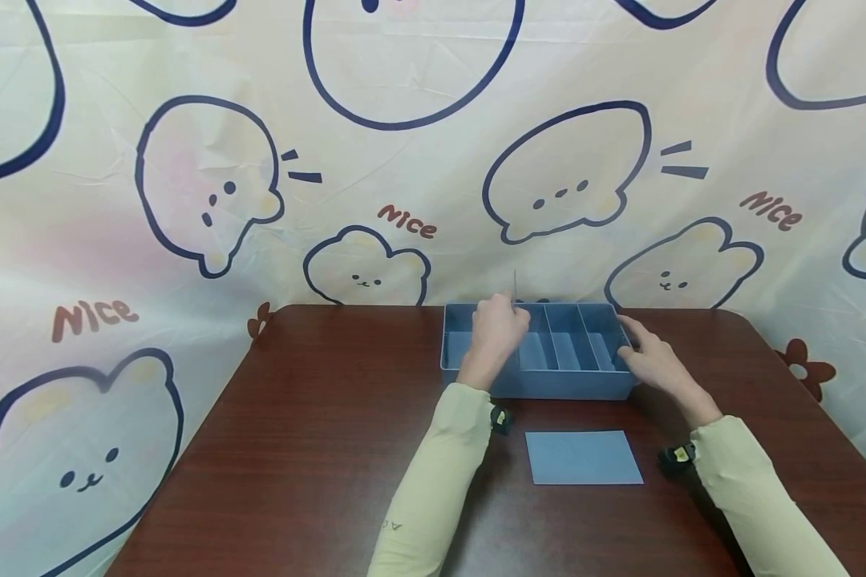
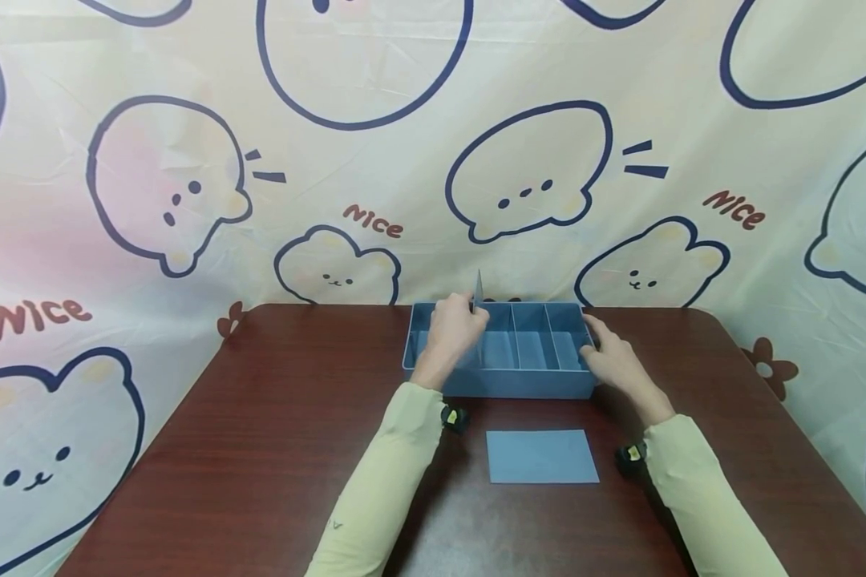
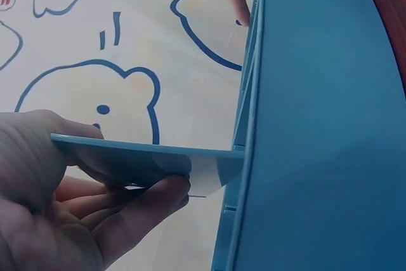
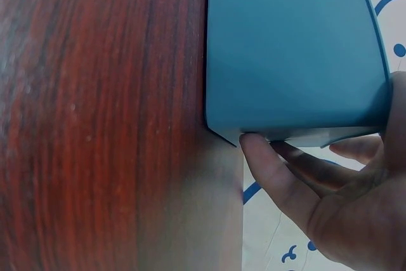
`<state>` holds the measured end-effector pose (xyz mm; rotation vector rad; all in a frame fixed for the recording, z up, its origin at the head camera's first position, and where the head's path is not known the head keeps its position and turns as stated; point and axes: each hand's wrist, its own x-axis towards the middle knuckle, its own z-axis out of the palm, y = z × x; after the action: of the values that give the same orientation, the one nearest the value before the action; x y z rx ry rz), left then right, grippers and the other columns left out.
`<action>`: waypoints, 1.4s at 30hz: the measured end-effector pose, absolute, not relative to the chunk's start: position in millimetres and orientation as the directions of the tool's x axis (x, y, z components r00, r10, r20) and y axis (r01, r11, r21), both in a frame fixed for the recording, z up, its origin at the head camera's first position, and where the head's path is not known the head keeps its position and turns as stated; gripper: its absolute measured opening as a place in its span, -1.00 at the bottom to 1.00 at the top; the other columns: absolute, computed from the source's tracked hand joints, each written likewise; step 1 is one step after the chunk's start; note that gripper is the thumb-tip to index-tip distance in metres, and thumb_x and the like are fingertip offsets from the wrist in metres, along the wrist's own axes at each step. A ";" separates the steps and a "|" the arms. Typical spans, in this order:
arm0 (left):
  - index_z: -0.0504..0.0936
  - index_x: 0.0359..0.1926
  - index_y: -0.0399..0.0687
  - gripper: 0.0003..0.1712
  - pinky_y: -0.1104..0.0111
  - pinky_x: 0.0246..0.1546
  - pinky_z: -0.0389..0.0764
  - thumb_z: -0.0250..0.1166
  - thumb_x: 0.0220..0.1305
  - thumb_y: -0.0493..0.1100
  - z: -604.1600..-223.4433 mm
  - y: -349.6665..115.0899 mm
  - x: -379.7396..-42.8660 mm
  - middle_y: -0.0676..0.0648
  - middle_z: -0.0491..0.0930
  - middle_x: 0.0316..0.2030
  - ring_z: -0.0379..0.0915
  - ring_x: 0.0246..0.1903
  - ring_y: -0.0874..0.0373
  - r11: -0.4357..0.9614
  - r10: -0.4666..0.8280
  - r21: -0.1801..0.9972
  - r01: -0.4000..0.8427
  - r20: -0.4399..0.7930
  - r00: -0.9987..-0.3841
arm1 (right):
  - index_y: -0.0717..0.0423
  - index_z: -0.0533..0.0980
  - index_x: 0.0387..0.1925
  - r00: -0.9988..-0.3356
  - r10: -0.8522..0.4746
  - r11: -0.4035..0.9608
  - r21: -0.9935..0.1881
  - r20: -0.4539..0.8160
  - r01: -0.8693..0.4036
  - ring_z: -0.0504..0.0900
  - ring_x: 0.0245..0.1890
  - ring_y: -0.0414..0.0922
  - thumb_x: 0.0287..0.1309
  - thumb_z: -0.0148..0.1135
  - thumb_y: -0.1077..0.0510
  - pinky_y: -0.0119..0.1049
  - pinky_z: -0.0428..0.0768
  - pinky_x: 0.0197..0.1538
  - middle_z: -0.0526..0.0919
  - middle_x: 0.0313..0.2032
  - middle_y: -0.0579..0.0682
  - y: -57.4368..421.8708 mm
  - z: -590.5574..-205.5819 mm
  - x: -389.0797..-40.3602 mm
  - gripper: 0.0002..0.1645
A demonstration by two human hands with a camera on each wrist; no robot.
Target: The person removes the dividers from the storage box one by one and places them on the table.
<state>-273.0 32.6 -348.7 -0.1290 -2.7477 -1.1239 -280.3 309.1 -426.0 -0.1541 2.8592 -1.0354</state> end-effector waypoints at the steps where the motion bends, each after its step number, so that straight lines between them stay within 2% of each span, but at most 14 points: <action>1: 0.60 -0.18 -0.18 -0.81 0.42 -0.76 0.21 0.08 0.28 -0.25 -347.9 32.4 -272.7 0.04 0.28 -0.79 0.13 -0.83 0.22 0.711 0.014 0.688 0.144 0.192 -0.981 | 0.06 -0.20 0.56 -0.990 -0.129 0.765 -0.641 -0.055 -0.064 0.29 0.26 0.50 0.40 -0.20 0.15 0.23 0.60 -0.04 -0.01 0.47 0.43 309.0 -425.7 -279.9 -0.21; 5: 0.60 -0.15 -0.16 -0.80 0.40 -0.71 0.27 0.09 0.30 -0.22 -345.0 31.3 -271.4 0.01 0.40 -0.70 0.25 -0.77 0.19 0.700 0.007 0.698 0.153 0.208 -0.978 | 0.07 -0.20 0.56 -0.990 -0.129 0.769 -0.635 -0.052 -0.067 0.27 0.27 0.51 0.41 -0.19 0.16 0.27 0.57 -0.01 -0.01 0.46 0.43 308.0 -424.2 -278.7 -0.21; 8: 0.59 0.01 -0.16 -0.70 0.38 -0.68 0.30 0.11 0.31 -0.21 -341.5 30.4 -270.2 -0.02 0.47 -0.66 0.30 -0.74 0.17 0.670 0.006 0.726 0.155 0.203 -0.979 | 0.07 -0.20 0.56 -0.990 -0.126 0.769 -0.636 -0.055 -0.063 0.27 0.27 0.51 0.41 -0.19 0.15 0.25 0.59 -0.03 -0.01 0.46 0.44 307.2 -422.8 -277.8 -0.21; 12: 0.54 0.22 -0.11 -0.55 0.40 -0.63 0.39 0.14 0.33 -0.18 -338.5 28.3 -269.3 -0.12 0.71 -0.38 0.43 -0.65 0.17 0.618 0.014 0.771 0.154 0.184 -0.983 | 0.06 -0.21 0.56 -0.990 -0.121 0.764 -0.643 -0.066 -0.051 0.28 0.26 0.51 0.40 -0.19 0.16 0.22 0.61 -0.05 -0.01 0.46 0.44 306.8 -422.5 -278.2 -0.20; 15: 0.53 0.25 -0.04 -0.54 0.42 -0.59 0.45 0.15 0.34 -0.17 -338.2 25.8 -269.3 -0.16 0.72 -0.07 0.53 -0.57 0.18 0.570 0.038 0.801 0.181 0.195 -0.980 | 0.05 -0.21 0.56 -0.991 -0.119 0.761 -0.647 -0.066 -0.048 0.28 0.26 0.51 0.40 -0.19 0.16 0.22 0.61 -0.05 -0.01 0.46 0.43 306.9 -423.1 -279.0 -0.20; 20: 0.53 0.25 0.04 -0.55 0.42 -0.62 0.43 0.14 0.35 -0.18 -338.3 21.3 -267.3 -0.14 0.69 0.03 0.54 -0.58 0.18 0.503 0.081 0.836 0.218 0.206 -0.975 | 0.06 -0.21 0.56 -0.991 -0.119 0.765 -0.642 -0.061 -0.052 0.29 0.25 0.50 0.41 -0.20 0.16 0.19 0.63 -0.07 -0.01 0.46 0.44 307.8 -424.0 -279.1 -0.21; 25: 0.49 0.30 0.14 -0.50 0.40 -0.60 0.42 0.14 0.36 -0.17 -338.6 16.7 -263.5 -0.10 0.66 0.10 0.55 -0.51 0.19 0.459 0.084 0.868 0.189 0.170 -0.982 | 0.05 -0.20 0.56 -0.990 -0.126 0.762 -0.645 -0.057 -0.060 0.30 0.25 0.50 0.41 -0.19 0.15 0.16 0.64 -0.09 0.00 0.46 0.44 308.2 -424.6 -278.9 -0.21; 28: 0.47 0.33 0.18 -0.48 0.40 -0.65 0.36 0.13 0.36 -0.16 -338.9 14.0 -262.2 -0.10 0.65 0.11 0.47 -0.60 0.19 0.440 0.082 0.881 0.174 0.153 -0.985 | 0.05 -0.20 0.56 -0.990 -0.132 0.758 -0.649 -0.054 -0.066 0.30 0.25 0.50 0.41 -0.20 0.16 0.16 0.64 -0.09 -0.01 0.47 0.43 308.4 -424.4 -278.8 -0.21; 31: 0.45 0.35 0.18 -0.46 0.41 -0.69 0.28 0.12 0.35 -0.16 -339.5 11.4 -262.1 -0.11 0.73 -0.16 0.31 -0.72 0.20 0.458 0.081 0.874 0.163 0.142 -0.987 | 0.04 -0.20 0.56 -0.989 -0.134 0.755 -0.652 -0.053 -0.067 0.29 0.26 0.51 0.41 -0.19 0.16 0.16 0.65 -0.10 -0.02 0.47 0.42 308.5 -424.1 -278.6 -0.21; 33: 0.43 0.36 0.17 -0.45 0.41 -0.70 0.25 0.11 0.35 -0.15 -340.2 9.7 -262.4 -0.13 0.68 -0.38 0.22 -0.76 0.20 0.472 0.081 0.869 0.150 0.126 -0.989 | 0.04 -0.20 0.56 -0.989 -0.135 0.755 -0.653 -0.053 -0.068 0.28 0.26 0.51 0.42 -0.19 0.16 0.17 0.64 -0.10 -0.02 0.47 0.42 308.4 -424.0 -278.3 -0.21; 35: 0.42 0.37 0.15 -0.44 0.42 -0.70 0.24 0.11 0.35 -0.15 -341.0 8.1 -262.7 -0.15 0.59 -0.48 0.17 -0.78 0.21 0.477 0.083 0.869 0.133 0.106 -0.991 | 0.04 -0.20 0.56 -0.990 -0.133 0.756 -0.651 -0.054 -0.066 0.28 0.26 0.51 0.42 -0.20 0.15 0.17 0.64 -0.09 -0.02 0.47 0.42 308.3 -424.2 -278.0 -0.21; 37: 0.41 0.38 0.13 -0.44 0.42 -0.69 0.26 0.10 0.35 -0.16 -341.7 6.9 -262.9 -0.15 0.65 -0.38 0.17 -0.78 0.19 0.467 0.085 0.877 0.116 0.086 -0.993 | 0.04 -0.20 0.56 -0.990 -0.132 0.758 -0.649 -0.056 -0.065 0.28 0.26 0.51 0.42 -0.20 0.15 0.17 0.64 -0.09 -0.02 0.47 0.42 308.5 -424.4 -277.9 -0.22; 39: 0.40 0.38 0.12 -0.44 0.40 -0.67 0.29 0.10 0.36 -0.16 -342.3 5.9 -262.6 -0.15 0.71 -0.17 0.21 -0.76 0.15 0.453 0.091 0.885 0.106 0.072 -0.993 | 0.04 -0.20 0.56 -0.990 -0.132 0.758 -0.649 -0.055 -0.065 0.29 0.26 0.51 0.42 -0.21 0.15 0.16 0.65 -0.10 -0.02 0.47 0.42 308.4 -424.5 -277.8 -0.22; 42: 0.43 0.36 0.09 -0.47 0.38 -0.53 0.44 0.10 0.38 -0.16 -343.9 5.2 -262.4 -0.12 0.66 0.08 0.43 -0.59 0.13 0.456 0.092 0.884 0.102 0.067 -0.993 | 0.04 -0.19 0.56 -0.990 -0.134 0.756 -0.651 -0.053 -0.068 0.30 0.25 0.50 0.42 -0.21 0.15 0.12 0.66 -0.13 0.00 0.46 0.43 308.5 -424.4 -277.6 -0.22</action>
<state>-262.4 5.2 -343.9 -0.1780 -2.6726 -1.6231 -277.6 308.5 -424.4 -0.1641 2.8536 -1.0512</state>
